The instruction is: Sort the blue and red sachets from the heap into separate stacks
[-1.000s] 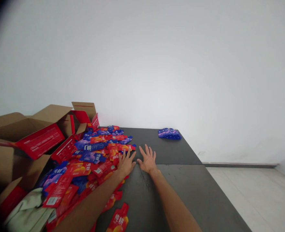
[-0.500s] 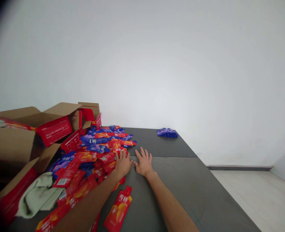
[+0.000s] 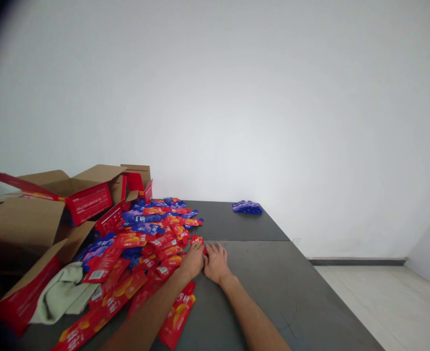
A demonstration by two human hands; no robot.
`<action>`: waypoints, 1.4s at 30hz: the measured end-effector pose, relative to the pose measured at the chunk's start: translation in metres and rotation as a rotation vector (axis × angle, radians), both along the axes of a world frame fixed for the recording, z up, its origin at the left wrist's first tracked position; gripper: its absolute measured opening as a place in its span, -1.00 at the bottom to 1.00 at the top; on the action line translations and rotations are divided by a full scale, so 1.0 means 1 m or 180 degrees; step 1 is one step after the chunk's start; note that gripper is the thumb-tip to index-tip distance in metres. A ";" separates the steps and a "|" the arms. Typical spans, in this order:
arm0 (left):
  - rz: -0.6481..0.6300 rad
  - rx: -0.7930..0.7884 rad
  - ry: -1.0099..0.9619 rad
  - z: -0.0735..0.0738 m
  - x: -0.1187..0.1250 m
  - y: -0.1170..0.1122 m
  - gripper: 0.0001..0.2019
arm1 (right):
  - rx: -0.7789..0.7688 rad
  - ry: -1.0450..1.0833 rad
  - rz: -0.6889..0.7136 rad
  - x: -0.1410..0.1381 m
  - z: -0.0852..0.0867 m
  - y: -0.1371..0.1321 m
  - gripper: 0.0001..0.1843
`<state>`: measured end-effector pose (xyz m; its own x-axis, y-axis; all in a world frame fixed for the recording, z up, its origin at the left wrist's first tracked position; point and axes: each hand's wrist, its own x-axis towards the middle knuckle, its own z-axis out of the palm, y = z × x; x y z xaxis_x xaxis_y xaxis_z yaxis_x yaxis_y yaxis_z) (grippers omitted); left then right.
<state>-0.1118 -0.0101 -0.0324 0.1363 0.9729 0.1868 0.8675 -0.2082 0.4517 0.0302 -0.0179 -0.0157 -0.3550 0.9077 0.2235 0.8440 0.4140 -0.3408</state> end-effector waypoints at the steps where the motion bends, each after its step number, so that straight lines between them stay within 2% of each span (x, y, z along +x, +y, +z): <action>1: 0.0007 0.0000 -0.0061 -0.001 0.003 0.001 -0.48 | 0.0000 0.0038 -0.0001 0.001 -0.003 0.001 -0.48; 8: -0.0083 0.0166 -0.0460 -0.014 0.007 0.008 -0.46 | -0.0155 0.0339 -0.0110 0.009 -0.016 0.013 -0.48; 16: -0.0281 0.0345 -0.1127 -0.006 0.005 0.006 -0.56 | -0.0459 0.0852 -0.0236 0.005 -0.017 0.023 -0.41; 22: -0.0282 0.0464 -0.1439 -0.004 0.010 0.005 -0.61 | -0.0381 0.1823 -0.0276 0.012 -0.020 0.030 -0.49; 26: -0.0427 0.0442 -0.1463 0.008 0.014 -0.004 -0.59 | -0.0568 0.2839 -0.0311 0.012 -0.023 0.033 -0.52; 29: -0.0597 0.0466 -0.1607 0.013 0.013 -0.006 -0.60 | -0.0758 0.3308 -0.0489 0.008 -0.025 0.032 -0.50; 32: -0.0163 0.0536 -0.2020 0.008 0.009 0.002 -0.65 | -0.0987 0.3635 -0.0578 0.005 -0.022 0.029 -0.45; 35: 0.0304 0.0389 -0.2757 -0.004 0.006 0.013 -0.61 | -0.1113 0.3808 -0.0495 0.003 -0.017 0.025 -0.45; 37: 0.0267 0.0136 -0.3251 -0.009 0.007 0.017 -0.55 | -0.1147 0.3825 -0.0324 0.003 -0.015 0.022 -0.48; 39: 0.0024 -0.0101 -0.3627 -0.012 0.009 0.018 -0.55 | -0.1092 0.3737 -0.0162 0.003 -0.013 0.021 -0.52; 42: -0.0359 -0.0253 -0.4012 -0.010 0.013 0.016 -0.58 | -0.0788 0.3379 -0.0210 0.004 -0.012 0.020 -0.54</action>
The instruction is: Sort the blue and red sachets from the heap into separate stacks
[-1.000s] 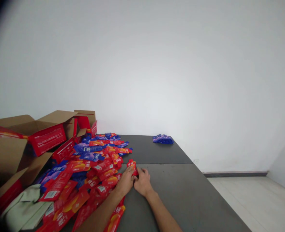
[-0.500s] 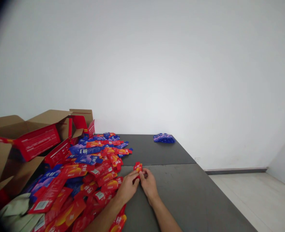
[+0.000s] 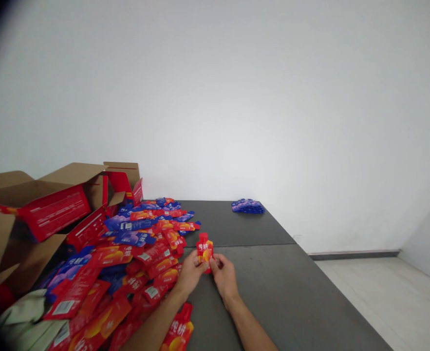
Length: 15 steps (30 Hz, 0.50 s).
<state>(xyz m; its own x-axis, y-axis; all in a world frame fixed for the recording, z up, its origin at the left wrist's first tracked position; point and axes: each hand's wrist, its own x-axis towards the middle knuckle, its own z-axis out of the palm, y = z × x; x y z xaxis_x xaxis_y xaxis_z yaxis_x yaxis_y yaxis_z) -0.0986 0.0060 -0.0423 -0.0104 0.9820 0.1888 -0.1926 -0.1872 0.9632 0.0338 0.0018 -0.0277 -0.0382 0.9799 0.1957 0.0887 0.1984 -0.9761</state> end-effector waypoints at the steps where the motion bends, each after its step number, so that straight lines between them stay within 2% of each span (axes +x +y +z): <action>1: -0.0075 0.0030 -0.0086 0.001 0.001 -0.001 -0.59 | 0.0090 -0.0172 -0.0109 0.000 0.000 0.000 -0.53; 4: -0.0111 0.0041 -0.0143 0.007 0.001 -0.004 -0.63 | 0.0335 -0.0590 -0.0377 0.000 0.001 -0.001 -0.53; 7: -0.0007 0.0020 -0.0012 0.012 0.000 -0.006 -0.68 | 0.0342 -0.0726 -0.0399 0.000 0.004 -0.001 -0.55; 15: -0.0265 -0.0277 -0.0397 0.015 -0.007 -0.005 -0.64 | -0.0149 0.0152 0.0179 0.002 0.011 -0.007 -0.48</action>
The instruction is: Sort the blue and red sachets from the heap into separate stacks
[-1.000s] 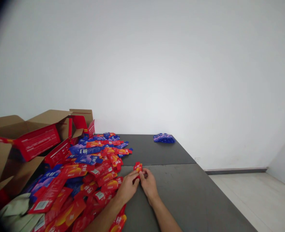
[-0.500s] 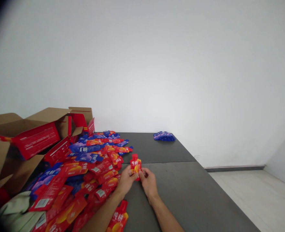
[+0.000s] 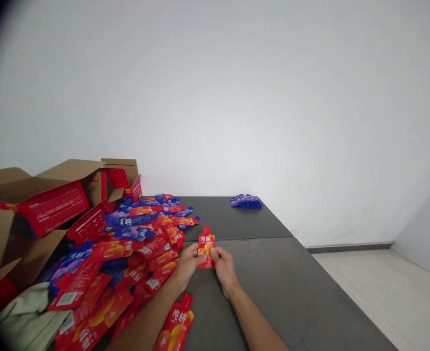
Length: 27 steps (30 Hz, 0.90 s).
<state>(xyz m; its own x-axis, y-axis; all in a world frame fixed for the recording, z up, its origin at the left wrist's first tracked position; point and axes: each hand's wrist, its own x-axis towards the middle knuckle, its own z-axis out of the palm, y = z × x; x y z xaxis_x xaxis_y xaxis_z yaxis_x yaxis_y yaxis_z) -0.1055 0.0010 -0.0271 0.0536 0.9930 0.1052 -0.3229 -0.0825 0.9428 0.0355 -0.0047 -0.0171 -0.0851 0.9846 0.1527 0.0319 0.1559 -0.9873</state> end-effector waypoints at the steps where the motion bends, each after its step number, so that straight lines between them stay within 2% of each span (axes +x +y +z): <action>1: -0.0008 -0.0022 -0.0059 0.000 -0.001 0.000 -0.63 | -0.0028 0.0058 0.0033 0.000 0.001 -0.001 -0.48; 4: 0.0024 -0.0039 -0.0203 -0.001 -0.001 -0.001 -0.62 | 0.0163 -0.0122 0.0000 -0.002 0.001 -0.004 -0.50; 8: 0.0548 -0.0107 -0.0148 -0.001 0.001 -0.002 -0.59 | 0.0597 -0.0783 -0.0067 -0.003 -0.002 -0.005 -0.51; 14: 0.0883 -0.0212 -0.0128 0.000 -0.004 -0.002 -0.58 | 0.0318 -0.0569 -0.0032 0.003 0.000 -0.004 -0.47; 17: 0.0834 -0.0235 -0.0233 0.001 -0.005 -0.002 -0.57 | 0.0154 -0.0499 -0.0100 0.005 0.003 -0.006 -0.47; 22: 0.0399 -0.0228 -0.0463 0.002 -0.002 -0.003 -0.58 | 0.0323 -0.0459 0.0007 -0.001 0.004 -0.011 -0.51; 27: 0.0515 -0.0142 -0.0575 0.001 -0.003 -0.003 -0.64 | 0.0692 -0.0870 0.0000 -0.004 0.000 -0.011 -0.60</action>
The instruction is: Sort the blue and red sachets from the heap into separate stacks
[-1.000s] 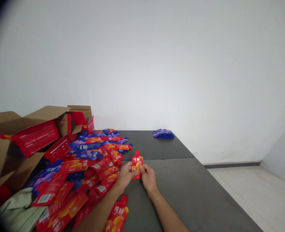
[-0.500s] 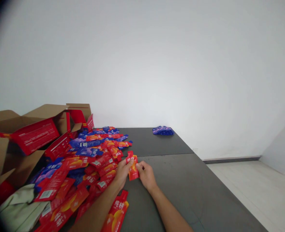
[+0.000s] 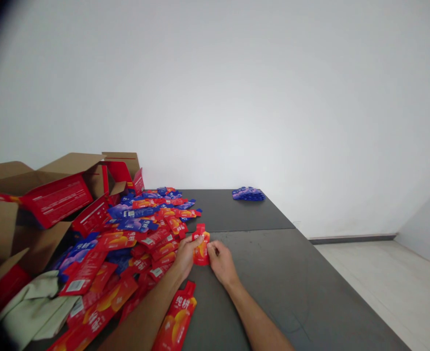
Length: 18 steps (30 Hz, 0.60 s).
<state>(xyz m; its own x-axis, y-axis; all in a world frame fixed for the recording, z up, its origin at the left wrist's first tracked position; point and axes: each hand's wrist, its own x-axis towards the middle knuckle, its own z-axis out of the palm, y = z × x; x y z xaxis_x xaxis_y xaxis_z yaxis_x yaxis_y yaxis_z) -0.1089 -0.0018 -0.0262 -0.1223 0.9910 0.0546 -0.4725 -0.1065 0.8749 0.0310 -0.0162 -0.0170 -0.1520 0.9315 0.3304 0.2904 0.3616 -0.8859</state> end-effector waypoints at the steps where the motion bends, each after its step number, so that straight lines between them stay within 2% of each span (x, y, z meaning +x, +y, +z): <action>1: 0.0013 -0.0016 0.0002 -0.001 0.000 0.000 -0.64 | 0.0063 -0.0114 -0.0020 0.000 -0.002 0.001 -0.62; 6: -0.0048 -0.0071 -0.0072 -0.005 0.006 0.002 -0.61 | -0.0114 -0.0276 -0.0228 0.001 -0.012 0.007 -0.67; 11: 0.0001 -0.0064 -0.0057 0.003 0.005 0.003 -0.60 | 0.0004 -0.0495 -0.0294 -0.004 -0.013 0.002 -0.69; 13: 0.0110 -0.0094 -0.0080 0.008 0.004 0.004 -0.58 | -0.0039 -0.0402 -0.0194 -0.007 -0.009 -0.004 -0.68; 18: 0.0165 -0.0093 -0.0278 0.016 0.004 0.003 -0.60 | -0.0785 -0.0049 0.0368 -0.014 0.000 -0.014 -0.50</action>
